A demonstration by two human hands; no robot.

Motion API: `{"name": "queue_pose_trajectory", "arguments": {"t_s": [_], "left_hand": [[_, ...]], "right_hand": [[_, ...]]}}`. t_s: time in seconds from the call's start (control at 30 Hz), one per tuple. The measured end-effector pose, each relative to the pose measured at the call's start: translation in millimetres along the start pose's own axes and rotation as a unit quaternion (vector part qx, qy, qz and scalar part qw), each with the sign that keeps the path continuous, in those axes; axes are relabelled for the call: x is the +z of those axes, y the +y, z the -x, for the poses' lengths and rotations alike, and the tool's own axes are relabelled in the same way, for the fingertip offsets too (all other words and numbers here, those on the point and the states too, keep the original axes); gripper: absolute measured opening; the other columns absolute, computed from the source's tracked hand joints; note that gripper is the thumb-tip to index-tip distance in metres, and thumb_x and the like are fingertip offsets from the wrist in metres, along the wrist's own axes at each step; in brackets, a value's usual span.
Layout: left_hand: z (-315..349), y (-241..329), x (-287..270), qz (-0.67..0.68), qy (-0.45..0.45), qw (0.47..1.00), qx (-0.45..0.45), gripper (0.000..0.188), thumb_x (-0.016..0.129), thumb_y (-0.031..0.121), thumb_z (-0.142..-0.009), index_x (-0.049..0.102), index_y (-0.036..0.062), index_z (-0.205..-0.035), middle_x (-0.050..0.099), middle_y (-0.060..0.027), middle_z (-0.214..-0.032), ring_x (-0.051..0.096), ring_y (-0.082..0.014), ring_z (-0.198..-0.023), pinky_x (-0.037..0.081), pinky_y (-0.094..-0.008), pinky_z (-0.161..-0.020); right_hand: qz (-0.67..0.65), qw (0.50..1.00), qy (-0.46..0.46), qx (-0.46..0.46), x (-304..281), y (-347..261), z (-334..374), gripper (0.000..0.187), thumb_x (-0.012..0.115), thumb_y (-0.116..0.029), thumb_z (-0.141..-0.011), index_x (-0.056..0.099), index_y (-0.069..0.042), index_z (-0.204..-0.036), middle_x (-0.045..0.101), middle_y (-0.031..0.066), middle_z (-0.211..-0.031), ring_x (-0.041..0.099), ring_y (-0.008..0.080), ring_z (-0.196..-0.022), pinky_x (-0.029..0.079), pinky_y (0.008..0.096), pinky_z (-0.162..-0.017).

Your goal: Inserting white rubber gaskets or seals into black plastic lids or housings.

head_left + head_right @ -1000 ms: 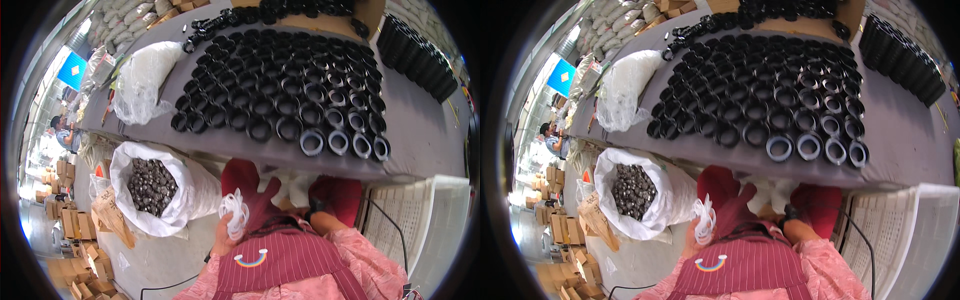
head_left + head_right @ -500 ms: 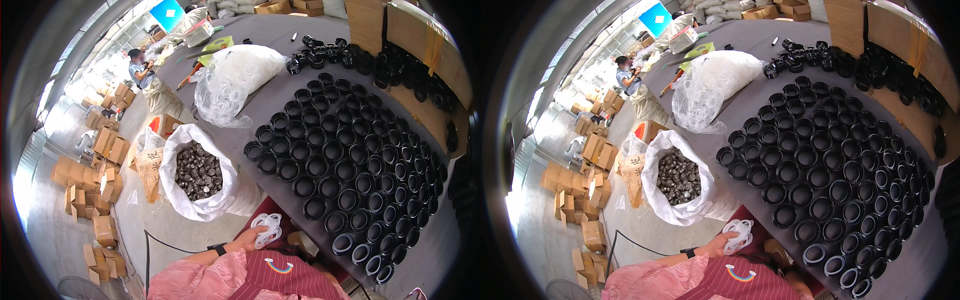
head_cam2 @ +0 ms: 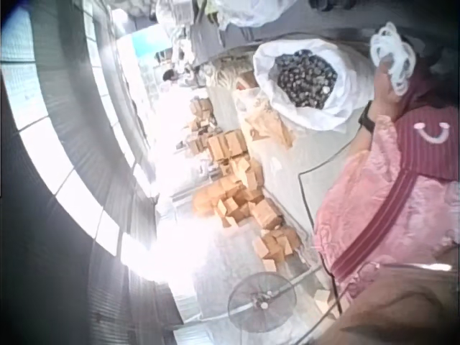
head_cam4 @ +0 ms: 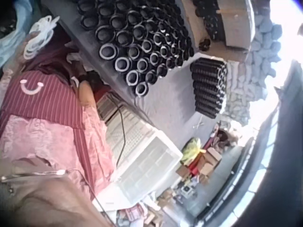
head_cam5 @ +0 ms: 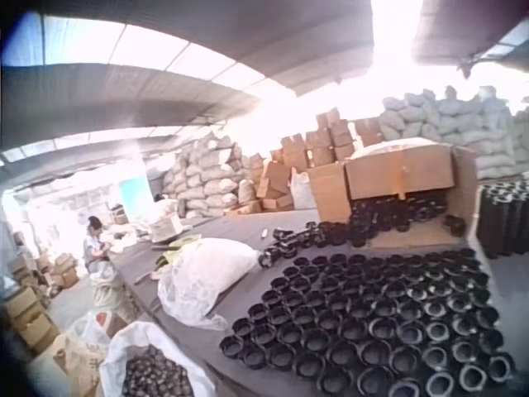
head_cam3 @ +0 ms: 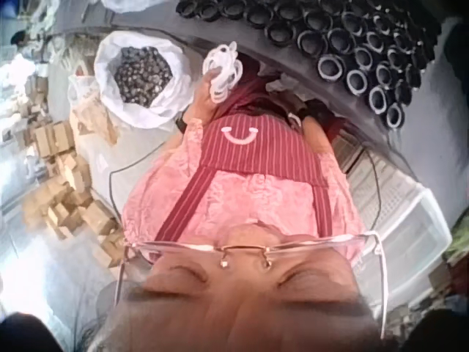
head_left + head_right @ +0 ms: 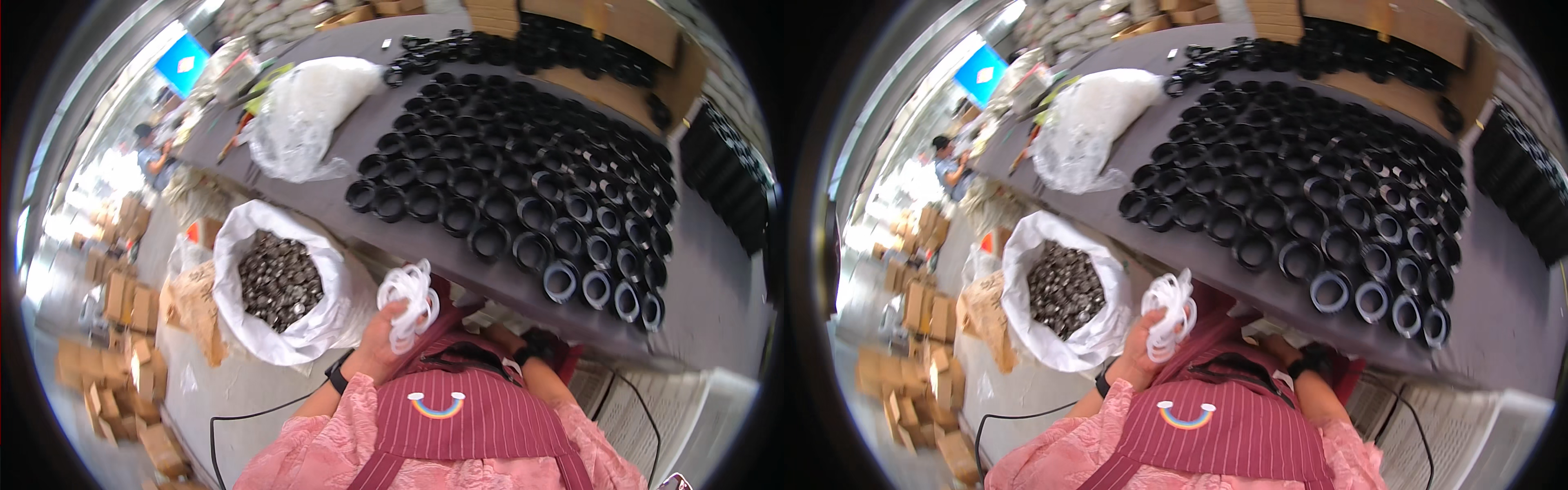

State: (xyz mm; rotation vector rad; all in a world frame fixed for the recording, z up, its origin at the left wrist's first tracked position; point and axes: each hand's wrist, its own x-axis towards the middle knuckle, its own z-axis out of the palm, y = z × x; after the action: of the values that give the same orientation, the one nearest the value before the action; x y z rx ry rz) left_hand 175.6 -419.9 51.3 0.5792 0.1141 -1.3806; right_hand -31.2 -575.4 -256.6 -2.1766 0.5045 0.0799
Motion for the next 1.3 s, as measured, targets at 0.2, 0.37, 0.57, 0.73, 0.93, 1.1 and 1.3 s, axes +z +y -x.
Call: {"name": "queue_pose_trajectory", "arguments": {"t_s": [0.2,0.37,0.57,0.73,0.93,1.1,1.3], "left_hand": [[-22.7,7.3,50.5,-0.035,-0.104,0.992,-0.057,0.036,0.059,0.007,-0.082,0.05,0.0054,-0.116,0.061,-0.0125,-0.101,0.064,-0.0223,-0.084,0.056,-0.0321,-0.069],[-34.1,-11.9,78.5,-0.06,-0.095,0.993,-0.045,0.037,0.059,0.008,-0.081,0.049,0.0034,-0.117,0.061,-0.0156,-0.099,0.064,-0.0228,-0.074,0.056,-0.0316,-0.064],[-35.9,-43.0,87.6,-0.088,-0.143,0.981,-0.095,0.039,0.059,0.009,-0.082,0.047,0.0028,-0.119,0.061,-0.0153,-0.1,0.064,-0.023,-0.078,0.056,-0.032,-0.065],[-42.4,-56.6,89.8,-0.15,-0.144,0.972,-0.108,0.041,0.058,0.008,-0.082,0.046,0.0026,-0.12,0.06,-0.0155,-0.103,0.063,-0.0244,-0.087,0.055,-0.0341,-0.074],[-56.1,-68.2,99.4,-0.157,-0.102,0.971,-0.151,0.041,0.056,0.006,-0.081,0.044,0.0008,-0.12,0.059,-0.0169,-0.103,0.061,-0.0264,-0.093,0.053,-0.0369,-0.083],[-73.7,-80.2,120.5,-0.125,-0.07,0.966,-0.216,0.043,0.056,0.004,-0.081,0.042,-0.0012,-0.121,0.058,-0.0194,-0.105,0.061,-0.0288,-0.096,0.053,-0.0389,-0.087],[-89.0,-91.9,140.2,-0.142,-0.081,0.964,-0.21,0.046,0.057,0.003,-0.08,0.041,-0.0008,-0.123,0.058,-0.0202,-0.107,0.062,-0.03,-0.096,0.054,-0.04,-0.085]], "right_hand": [[-0.335,0.913,0.045,0.228,-73.4,-93.0,33.4,0.047,0.043,-0.046,-0.091,0.06,-0.004,-0.107,0.064,0.0047,-0.094,0.059,0.0172,-0.083,0.046,0.0316,-0.074],[-0.359,0.902,0.237,0.039,-142.2,-243.1,105.0,0.026,0.054,-0.023,-0.091,0.059,-0.001,-0.102,0.062,0.0029,-0.09,0.058,0.0116,-0.075,0.047,0.0242,-0.066],[-0.525,0.74,0.416,-0.067,-189.2,-300.6,125.0,0.013,0.058,-0.01,-0.088,0.06,0.001,-0.095,0.063,0.0035,-0.082,0.06,0.008,-0.067,0.049,0.021,-0.061],[-0.49,0.758,0.43,-0.034,-184.6,-282.8,125.7,0.007,0.06,-0.007,-0.087,0.06,0.0,-0.088,0.063,0.002,-0.074,0.06,0.0072,-0.06,0.049,0.0202,-0.055],[-0.495,0.747,0.441,-0.046,-196.8,-270.0,128.3,0.008,0.055,-0.007,-0.09,0.055,0.001,-0.09,0.061,0.0032,-0.076,0.061,0.0078,-0.062,0.049,0.0198,-0.055],[-0.518,0.72,0.457,-0.062,-226.1,-254.4,133.7,0.01,0.053,-0.01,-0.092,0.053,0.0,-0.09,0.059,0.0026,-0.074,0.058,0.0068,-0.058,0.048,0.0195,-0.053],[-0.522,0.706,0.477,-0.031,-253.6,-247.6,137.9,0.01,0.051,-0.01,-0.092,0.051,-0.002,-0.086,0.056,0.0025,-0.07,0.049,0.0063,-0.052,0.041,0.0196,-0.047]]}}
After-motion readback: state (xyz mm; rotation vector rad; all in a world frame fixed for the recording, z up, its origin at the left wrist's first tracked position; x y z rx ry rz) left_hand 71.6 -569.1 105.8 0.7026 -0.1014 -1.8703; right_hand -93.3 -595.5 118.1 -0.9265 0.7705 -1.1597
